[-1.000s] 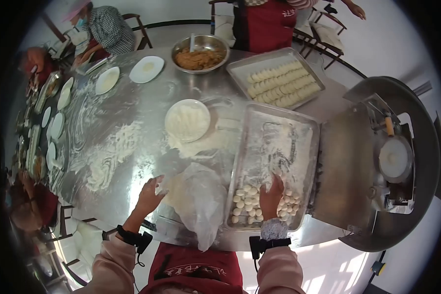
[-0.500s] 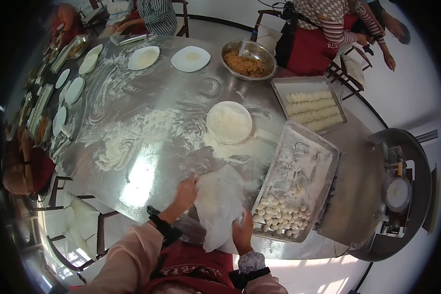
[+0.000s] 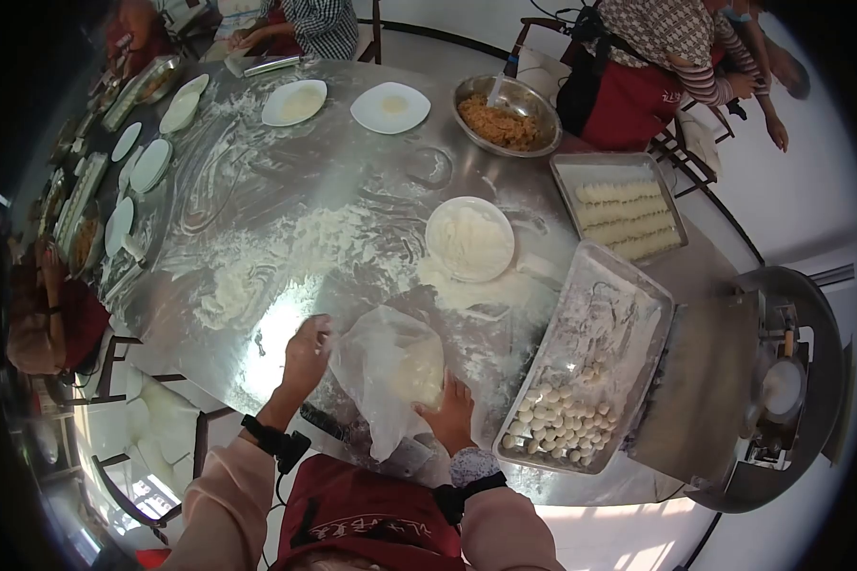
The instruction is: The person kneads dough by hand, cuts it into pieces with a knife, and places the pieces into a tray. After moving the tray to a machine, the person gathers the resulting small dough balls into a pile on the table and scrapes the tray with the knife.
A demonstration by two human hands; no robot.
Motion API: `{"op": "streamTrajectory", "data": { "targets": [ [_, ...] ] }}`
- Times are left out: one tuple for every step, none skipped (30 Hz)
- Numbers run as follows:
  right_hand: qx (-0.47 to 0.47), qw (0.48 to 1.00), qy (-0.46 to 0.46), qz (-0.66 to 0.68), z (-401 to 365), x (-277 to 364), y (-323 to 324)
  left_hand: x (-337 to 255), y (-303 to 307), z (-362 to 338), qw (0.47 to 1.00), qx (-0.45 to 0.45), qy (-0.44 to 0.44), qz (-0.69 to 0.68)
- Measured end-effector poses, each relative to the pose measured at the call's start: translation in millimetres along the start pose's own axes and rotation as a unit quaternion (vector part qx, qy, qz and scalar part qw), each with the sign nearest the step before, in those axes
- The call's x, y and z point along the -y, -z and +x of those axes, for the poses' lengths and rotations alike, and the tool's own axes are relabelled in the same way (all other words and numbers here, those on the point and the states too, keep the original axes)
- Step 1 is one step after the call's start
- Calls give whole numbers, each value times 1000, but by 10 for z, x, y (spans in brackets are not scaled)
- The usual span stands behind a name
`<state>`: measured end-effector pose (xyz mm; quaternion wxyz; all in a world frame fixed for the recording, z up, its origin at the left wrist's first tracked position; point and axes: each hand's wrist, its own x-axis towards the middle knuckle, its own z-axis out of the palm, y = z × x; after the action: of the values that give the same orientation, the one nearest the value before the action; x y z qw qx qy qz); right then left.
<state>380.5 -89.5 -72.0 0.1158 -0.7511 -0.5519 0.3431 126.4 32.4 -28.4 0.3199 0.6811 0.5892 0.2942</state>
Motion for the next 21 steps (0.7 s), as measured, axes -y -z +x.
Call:
{"op": "streamTrajectory", "data": {
  "targets": [
    [-10,1000,25,15,-18,-78,-2,-186,-5,-3,995,77,-9,-56],
    [-20,998,50,31,-32,-151,6,-385,-12,10,979,173,-30,-106],
    [-20,998,50,30,-43,-230,16,-355,-170,-43,971,204,-55,-110],
    [-4,992,18,124,-54,-289,37,-311,-298,-68,971,204,-55,-110],
    [10,976,-15,218,-46,-357,57,-269,-419,-72,970,217,-98,-57],
    [9,976,-18,219,-3,-476,65,-214,-535,-70,963,229,-141,-3],
    [-12,979,-3,203,44,-584,82,-171,-631,-72,962,233,-142,-5],
    [-32,982,12,188,62,-681,81,-129,-727,-75,958,266,-108,-8],
    [-33,982,8,187,60,-770,68,-91,-823,-78,952,297,-74,-11],
    [-71,991,-4,115,68,-797,89,-17,-943,-66,951,300,-75,-13],
    [-109,993,-15,42,77,-810,107,40,-1041,-24,945,307,-105,47],
    [-110,993,-18,43,82,-798,89,97,-1121,-1,935,311,-135,107],
    [-132,991,-29,0,65,-769,40,48,-1113,16,933,316,-137,107],
    [-153,987,-38,-43,41,-746,19,-3,-1096,34,934,331,-94,95],
    [-156,986,-39,-41,11,-734,40,-58,-1073,72,934,343,-52,84],
    [-177,981,-81,8,-51,-700,86,-105,-1053,74,934,342,-54,86],
    [-196,971,-121,56,-104,-608,174,-144,-1043,33,937,335,-9,97],
    [-196,972,-121,56,-180,-504,246,-184,-1042,-24,938,329,36,106],
    [-181,957,-98,205,-280,-297,348,-217,-1056,-93,937,330,36,106],
    [-162,920,-73,349,-326,-171,376,-243,-1088,-173,942,310,79,99],
    [-163,920,-74,349,-332,-171,288,-275,-1128,-258,945,289,122,92]
  ]
}}
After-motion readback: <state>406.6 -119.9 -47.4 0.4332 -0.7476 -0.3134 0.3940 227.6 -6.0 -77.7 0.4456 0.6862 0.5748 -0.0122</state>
